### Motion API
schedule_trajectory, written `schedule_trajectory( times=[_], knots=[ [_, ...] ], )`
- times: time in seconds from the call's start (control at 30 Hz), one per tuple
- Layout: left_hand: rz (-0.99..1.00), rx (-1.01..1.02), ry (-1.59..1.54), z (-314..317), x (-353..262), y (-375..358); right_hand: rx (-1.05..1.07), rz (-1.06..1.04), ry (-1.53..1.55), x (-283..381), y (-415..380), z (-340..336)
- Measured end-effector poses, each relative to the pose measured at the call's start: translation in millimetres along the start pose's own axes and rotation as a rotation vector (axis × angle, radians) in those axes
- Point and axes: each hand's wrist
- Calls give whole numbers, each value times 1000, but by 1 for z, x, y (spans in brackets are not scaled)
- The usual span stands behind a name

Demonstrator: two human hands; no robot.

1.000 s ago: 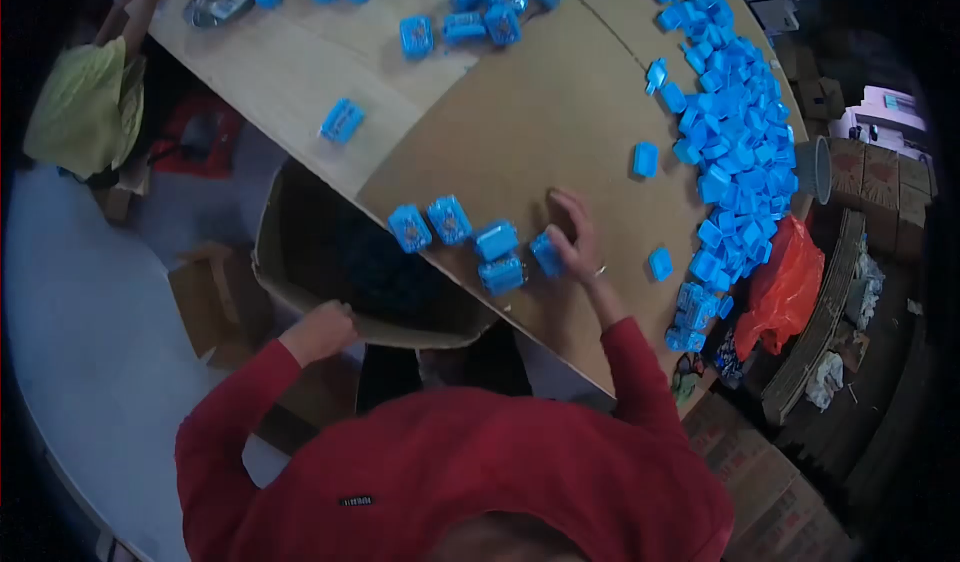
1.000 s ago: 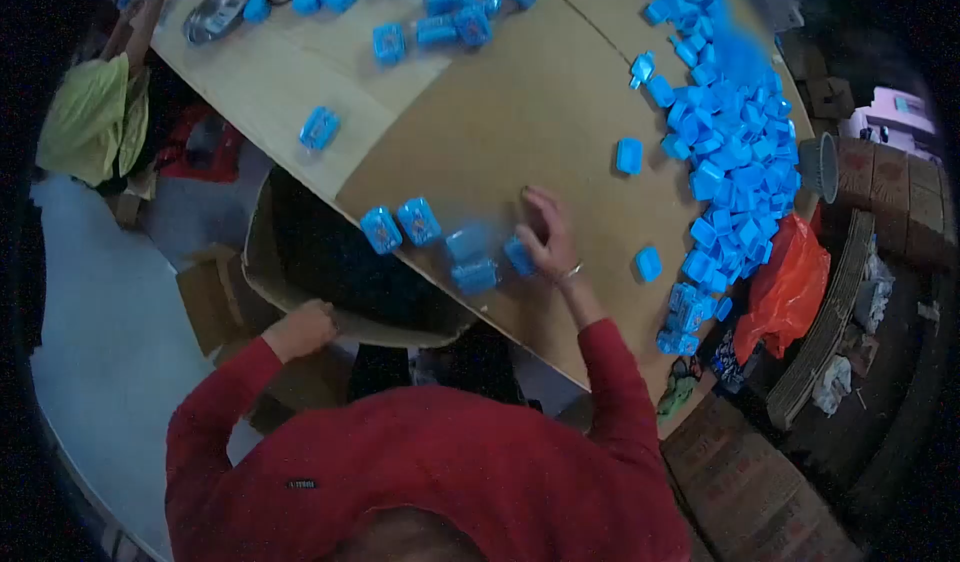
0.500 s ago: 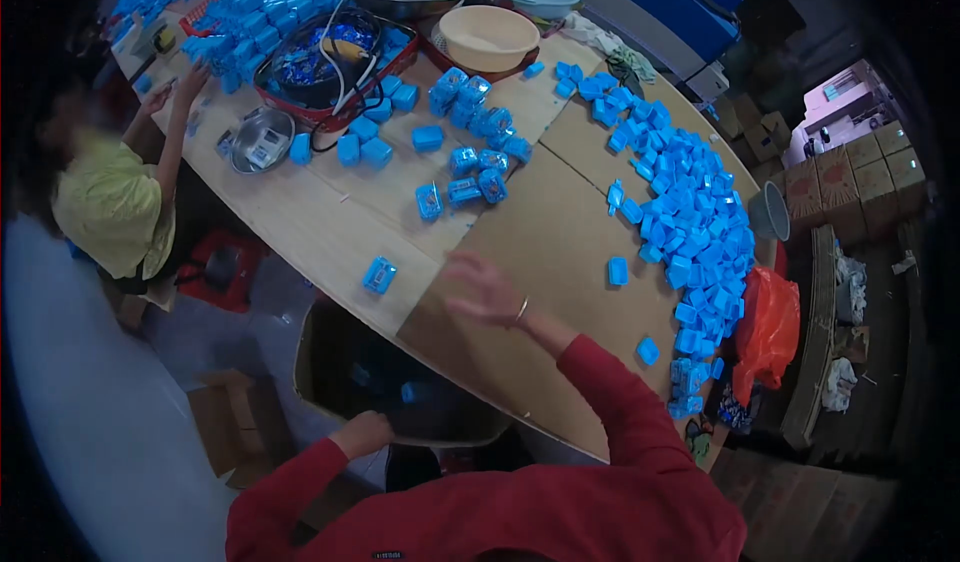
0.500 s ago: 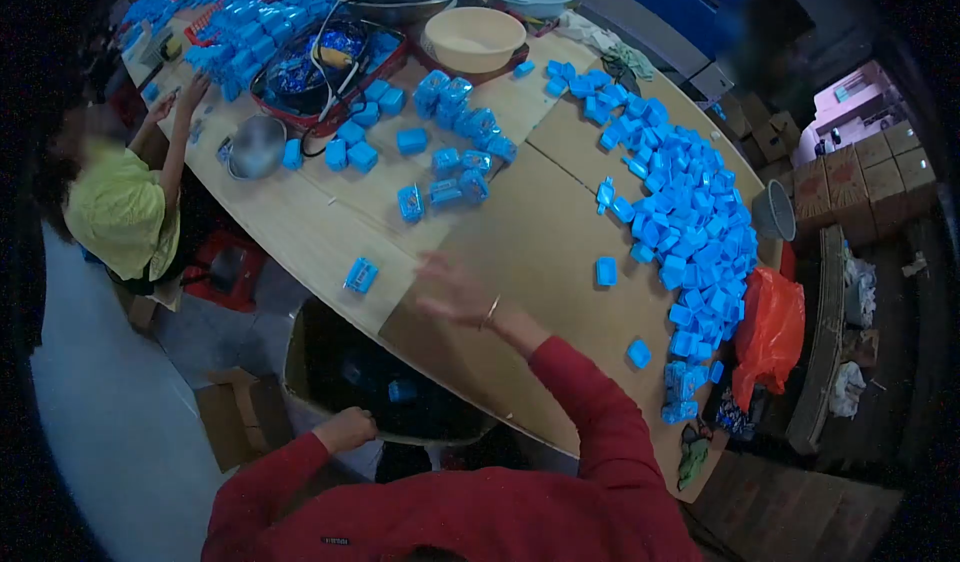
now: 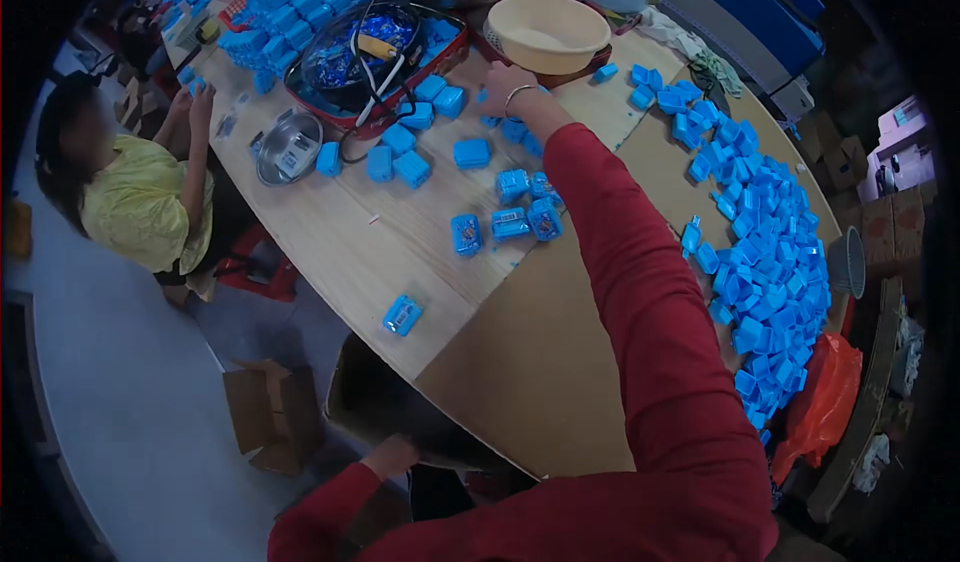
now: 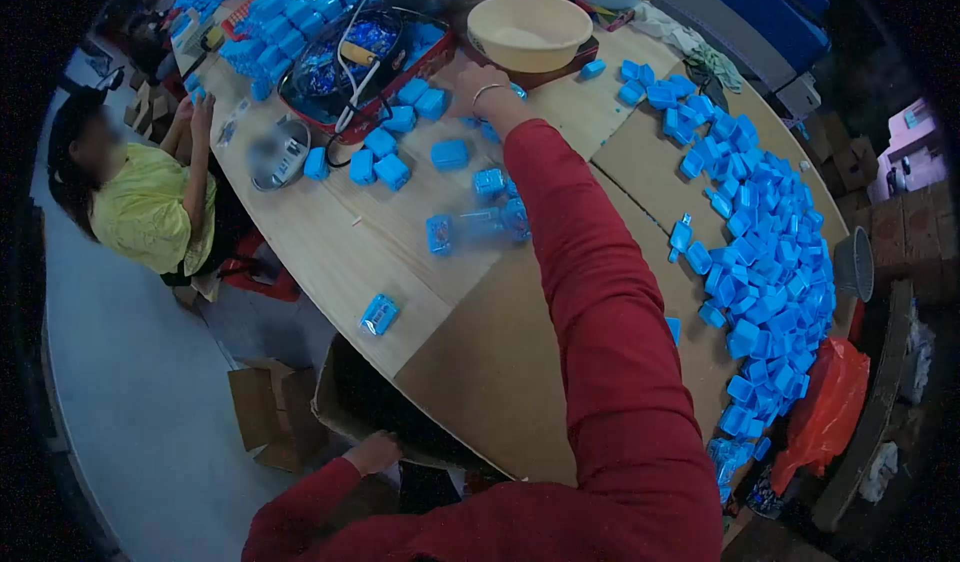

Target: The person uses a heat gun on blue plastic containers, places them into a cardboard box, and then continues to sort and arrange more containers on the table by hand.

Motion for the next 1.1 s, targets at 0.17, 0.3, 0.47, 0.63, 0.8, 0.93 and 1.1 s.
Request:
schedule_trajectory(
  times=[0.17,0.3,0.47,0.63,0.8,0.93,1.1],
  knots=[
    [-114,41,-309,34,34,10,-8,-106,-55,-9,-46,9],
    [-159,61,-258,63,81,22,-107,-224,-73,0,-111,29],
    [-131,-260,-288,-24,77,-3,-268,-262,39,5,-171,24],
    [-321,-1089,-413,-161,125,-13,-444,-1,410,-63,-170,20],
    [-108,-1021,-798,-241,221,96,-184,-32,792,-73,-139,64],
    [46,-989,-1100,-285,230,175,-117,-232,720,-34,-148,69],
    [72,-934,-1024,-273,204,158,-291,-292,666,18,-195,78]
  ],
)
Point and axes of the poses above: each hand's wrist, its own y-axis towards the middle knuckle, its own z-axis out of the palm, x = y × z, and after that the axes turned 1 degree about x, right-handed
